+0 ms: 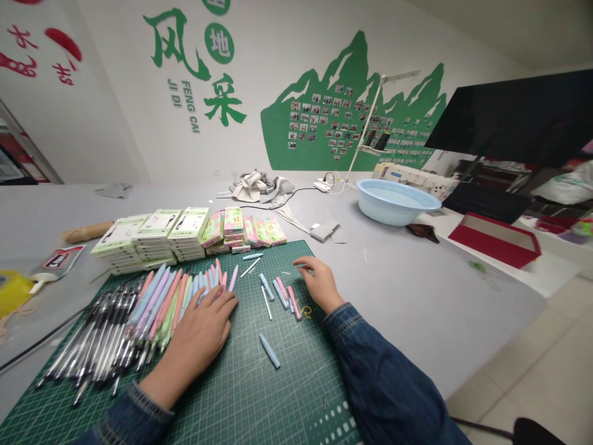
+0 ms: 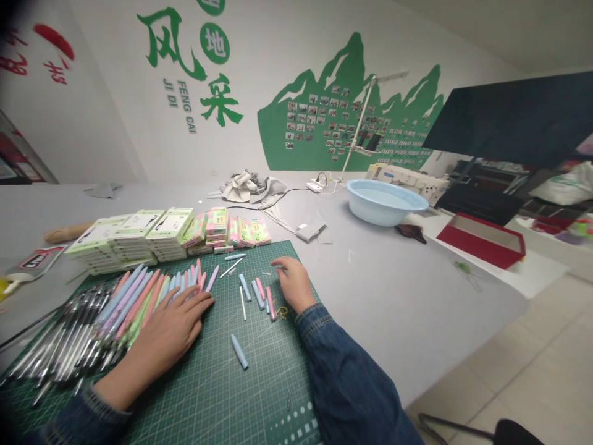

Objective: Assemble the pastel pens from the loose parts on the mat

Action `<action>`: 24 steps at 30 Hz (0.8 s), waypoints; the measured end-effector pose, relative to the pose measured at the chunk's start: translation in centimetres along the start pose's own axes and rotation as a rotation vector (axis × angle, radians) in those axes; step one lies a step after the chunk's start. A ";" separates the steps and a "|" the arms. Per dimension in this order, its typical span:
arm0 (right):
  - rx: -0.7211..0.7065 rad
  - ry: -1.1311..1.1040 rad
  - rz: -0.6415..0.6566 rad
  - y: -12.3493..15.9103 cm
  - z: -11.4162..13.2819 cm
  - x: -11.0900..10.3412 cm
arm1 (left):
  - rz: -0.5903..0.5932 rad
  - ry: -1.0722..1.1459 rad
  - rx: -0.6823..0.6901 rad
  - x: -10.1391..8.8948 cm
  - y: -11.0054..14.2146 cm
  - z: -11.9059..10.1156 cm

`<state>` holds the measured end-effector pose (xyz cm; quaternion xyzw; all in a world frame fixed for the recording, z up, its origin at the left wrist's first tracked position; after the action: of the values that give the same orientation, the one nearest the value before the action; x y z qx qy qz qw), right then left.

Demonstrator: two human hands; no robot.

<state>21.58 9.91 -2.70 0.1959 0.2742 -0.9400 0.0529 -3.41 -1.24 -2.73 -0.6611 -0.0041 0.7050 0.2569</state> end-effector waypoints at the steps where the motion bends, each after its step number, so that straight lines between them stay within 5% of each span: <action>1: 0.042 0.002 -0.021 0.5 -0.4 -0.7 | -0.010 0.018 0.004 -0.3 0.1 -0.4; 8: 0.140 0.015 0.225 2.3 -0.5 -0.6 | 0.139 0.418 0.324 -1.6 0.3 -5.9; 11: 0.122 -0.004 0.325 2.2 0.2 -0.2 | 0.151 0.442 0.284 -1.7 -0.5 -6.6; 15: 0.138 0.011 0.185 1.6 -0.1 -0.9 | 0.128 0.427 0.313 -3.2 -1.4 -9.7; 20: 0.194 0.022 0.073 1.3 -1.6 -1.8 | 0.257 0.615 0.838 -5.4 0.4 -17.5; 24: 0.212 0.026 0.011 1.2 -2.2 -2.3 | 0.264 0.581 0.843 -4.1 1.0 -17.8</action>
<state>24.72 10.05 -4.06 0.2140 0.1728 -0.9608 0.0336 12.86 -9.57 -1.46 -0.6634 0.4343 0.4595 0.4001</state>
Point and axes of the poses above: each hand's wrist, its own y-axis away from the middle knuckle, its own x-axis out of the palm, z = x × y, the point moved 4 cm from there along -y, towards the middle knuckle, and after that the axes turned 11 degrees about -y, right-handed, at the moved point
